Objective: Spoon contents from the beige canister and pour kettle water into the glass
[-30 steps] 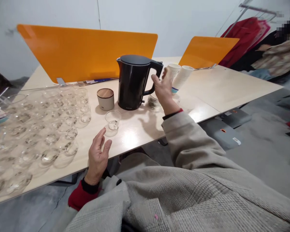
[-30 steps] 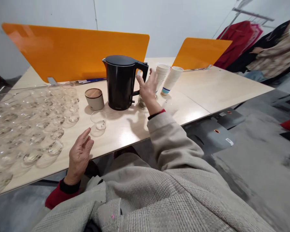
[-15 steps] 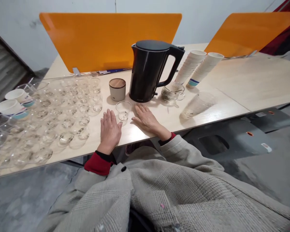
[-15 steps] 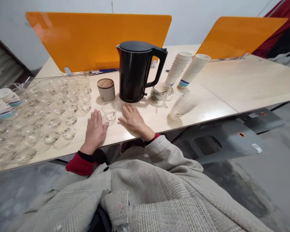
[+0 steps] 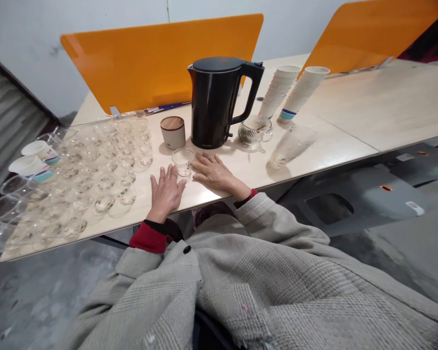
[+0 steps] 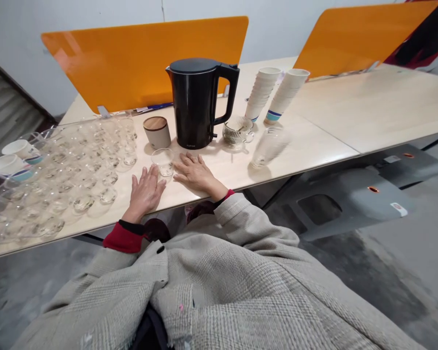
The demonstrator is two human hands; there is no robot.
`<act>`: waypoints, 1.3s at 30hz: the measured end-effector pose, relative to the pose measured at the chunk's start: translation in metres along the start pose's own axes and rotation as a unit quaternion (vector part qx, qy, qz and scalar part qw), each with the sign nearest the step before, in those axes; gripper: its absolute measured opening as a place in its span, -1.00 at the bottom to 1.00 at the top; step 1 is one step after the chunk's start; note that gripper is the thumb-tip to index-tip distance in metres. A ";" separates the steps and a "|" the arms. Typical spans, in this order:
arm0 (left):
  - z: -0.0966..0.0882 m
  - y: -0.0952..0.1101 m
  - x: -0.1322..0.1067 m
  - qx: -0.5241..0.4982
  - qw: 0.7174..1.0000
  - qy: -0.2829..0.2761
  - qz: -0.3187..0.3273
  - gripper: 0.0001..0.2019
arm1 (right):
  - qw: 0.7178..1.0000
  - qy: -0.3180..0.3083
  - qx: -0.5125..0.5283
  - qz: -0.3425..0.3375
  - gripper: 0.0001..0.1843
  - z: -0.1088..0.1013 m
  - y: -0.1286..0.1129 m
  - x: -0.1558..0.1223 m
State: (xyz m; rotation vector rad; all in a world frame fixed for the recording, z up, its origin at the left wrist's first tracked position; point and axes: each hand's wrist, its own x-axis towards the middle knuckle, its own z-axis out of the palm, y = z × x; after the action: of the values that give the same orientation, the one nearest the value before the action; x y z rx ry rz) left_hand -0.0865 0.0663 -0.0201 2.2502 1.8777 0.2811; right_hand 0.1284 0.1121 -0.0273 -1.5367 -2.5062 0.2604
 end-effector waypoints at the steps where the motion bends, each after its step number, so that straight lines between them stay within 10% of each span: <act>1: 0.000 -0.001 -0.002 -0.001 1.000 -0.001 0.003 -0.34 | 1.000 0.005 0.003 -0.003 -0.31 0.001 0.001 0.000; 15: 0.012 -0.010 -0.008 -0.002 0.998 0.058 0.001 -0.34 | 0.997 0.067 0.022 0.029 -0.22 0.002 0.000 -0.008; 39: 0.010 0.001 -0.006 0.080 0.996 0.041 -0.020 -0.32 | 0.995 -0.024 -0.043 0.088 -0.19 -0.002 -0.017 -0.010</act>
State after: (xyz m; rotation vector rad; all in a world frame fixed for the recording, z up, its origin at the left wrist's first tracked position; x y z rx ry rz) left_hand -0.0835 0.0594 -0.0298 2.3308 2.0528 0.2270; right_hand 0.1185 0.0956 -0.0222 -1.8093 -2.4508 0.2190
